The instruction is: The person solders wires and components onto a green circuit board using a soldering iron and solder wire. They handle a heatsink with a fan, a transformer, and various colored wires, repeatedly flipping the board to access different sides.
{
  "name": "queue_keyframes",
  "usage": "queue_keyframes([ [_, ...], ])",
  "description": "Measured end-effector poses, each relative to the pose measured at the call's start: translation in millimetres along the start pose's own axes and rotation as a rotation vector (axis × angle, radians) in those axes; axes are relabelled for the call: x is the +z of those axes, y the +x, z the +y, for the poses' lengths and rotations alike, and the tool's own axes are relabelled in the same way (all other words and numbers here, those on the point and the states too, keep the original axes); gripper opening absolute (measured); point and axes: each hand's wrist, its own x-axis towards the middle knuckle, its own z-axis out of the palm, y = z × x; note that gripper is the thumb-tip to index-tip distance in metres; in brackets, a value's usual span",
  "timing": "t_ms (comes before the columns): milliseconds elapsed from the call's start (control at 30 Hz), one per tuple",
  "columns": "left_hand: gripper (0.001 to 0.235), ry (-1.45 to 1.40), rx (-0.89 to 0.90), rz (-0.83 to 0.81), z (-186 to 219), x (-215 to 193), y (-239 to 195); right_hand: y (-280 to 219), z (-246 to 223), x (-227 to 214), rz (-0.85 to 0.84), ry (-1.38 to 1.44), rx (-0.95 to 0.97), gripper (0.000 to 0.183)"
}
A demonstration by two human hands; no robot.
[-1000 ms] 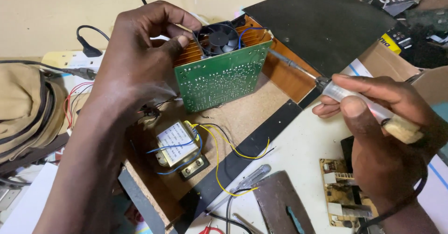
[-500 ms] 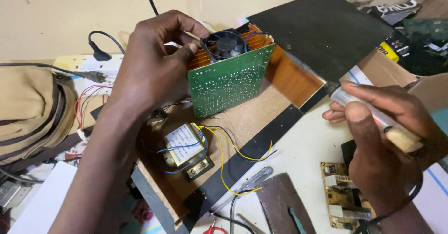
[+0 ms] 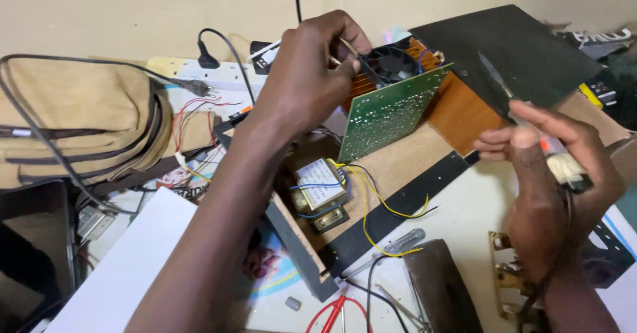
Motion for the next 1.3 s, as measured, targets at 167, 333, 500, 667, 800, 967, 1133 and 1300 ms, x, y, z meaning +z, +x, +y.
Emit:
queue_keyframes([
  [167, 0.025, -0.061, 0.103, 0.030, -13.0, 6.1, 5.3, 25.0, 4.8, 16.8, -0.222, 0.033, -0.076, 0.054],
  [333, 0.022, -0.224, 0.037, -0.083, 3.2, 7.8, 1.6, 27.4, 6.5, 40.6, -0.348, 0.265, -0.047, 0.077],
  [500, 0.021, -0.371, 0.168, -0.179, -3.6, 19.9, 7.6, 14.8, 16.0, 39.6, -0.424, 0.356, -0.049, 0.103],
  [667, 0.007, -0.673, 0.217, -0.333, -0.5, 14.0, 7.0, 10.4, 30.7, 30.0, -0.321, 0.310, -0.169, 0.096],
  [800, 0.015, -0.406, 0.059, -0.145, -2.9, 5.4, 6.5, 22.6, 7.8, 19.7, -0.385, 0.054, -0.207, 0.087],
  [967, 0.018, 0.184, 0.216, -0.015, -10.4, 7.7, 5.9, 26.8, 14.0, 19.6, -0.345, 0.063, -0.250, 0.112],
  [1133, 0.021, 0.182, 0.243, -0.009, -8.9, 6.3, 0.8, 27.1, 12.5, 15.4, -0.339, 0.115, -0.195, 0.110],
  [1300, 0.029, 0.310, 0.168, -0.154, 3.3, 10.8, 12.1, 18.7, 9.0, 16.6, -0.241, 0.176, -0.116, 0.106],
])
